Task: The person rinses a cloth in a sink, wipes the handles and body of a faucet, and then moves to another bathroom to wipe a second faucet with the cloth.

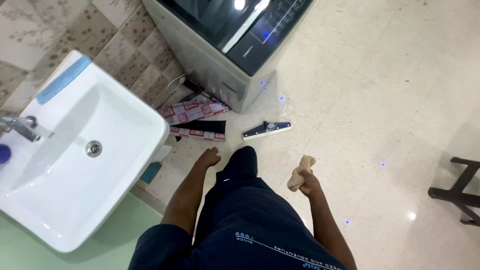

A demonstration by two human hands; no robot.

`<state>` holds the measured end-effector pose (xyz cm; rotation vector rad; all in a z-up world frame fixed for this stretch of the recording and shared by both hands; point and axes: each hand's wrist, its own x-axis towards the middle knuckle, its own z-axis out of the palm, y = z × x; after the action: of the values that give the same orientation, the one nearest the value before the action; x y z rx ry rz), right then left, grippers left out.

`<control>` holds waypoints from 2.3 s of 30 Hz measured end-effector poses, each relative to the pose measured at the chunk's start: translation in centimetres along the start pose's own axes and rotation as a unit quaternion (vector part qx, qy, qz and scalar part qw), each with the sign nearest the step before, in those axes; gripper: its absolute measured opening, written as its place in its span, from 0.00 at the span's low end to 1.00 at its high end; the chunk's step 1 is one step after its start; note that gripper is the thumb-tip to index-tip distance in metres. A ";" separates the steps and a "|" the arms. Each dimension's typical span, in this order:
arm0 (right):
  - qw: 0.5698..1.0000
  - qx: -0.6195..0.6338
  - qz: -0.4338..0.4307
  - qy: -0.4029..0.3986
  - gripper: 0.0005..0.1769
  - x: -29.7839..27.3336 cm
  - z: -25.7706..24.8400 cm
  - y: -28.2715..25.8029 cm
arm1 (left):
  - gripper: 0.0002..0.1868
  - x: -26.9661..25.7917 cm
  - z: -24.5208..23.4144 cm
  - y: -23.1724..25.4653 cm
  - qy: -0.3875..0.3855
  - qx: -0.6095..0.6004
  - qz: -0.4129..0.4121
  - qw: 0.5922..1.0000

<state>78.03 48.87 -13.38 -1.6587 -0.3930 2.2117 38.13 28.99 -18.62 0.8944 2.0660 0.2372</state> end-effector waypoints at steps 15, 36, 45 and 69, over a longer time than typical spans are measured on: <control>0.877 -0.457 0.074 0.128 0.20 4.2 -12.2 -19.1 | 0.24 14.9 3.9 21.0 -0.201 0.077 -0.041 0.976; 0.820 -0.567 0.054 0.062 0.20 30.1 -11.2 -66.5 | 0.28 47.1 -8.7 55.9 -0.078 0.016 -0.108 0.991; 0.743 -0.669 0.006 -0.035 0.23 45.9 9.2 -90.8 | 0.22 51.3 -11.5 57.4 0.142 -0.239 -0.211 0.937; 0.631 -0.766 -0.030 -0.119 0.25 74.9 65.0 -106.7 | 0.22 94.5 -61.3 50.4 0.252 -0.307 -0.197 0.896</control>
<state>8.07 176.61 -15.34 -1.6378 -2.9264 1.8232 -19.54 138.08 -17.21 0.0095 2.3590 0.9151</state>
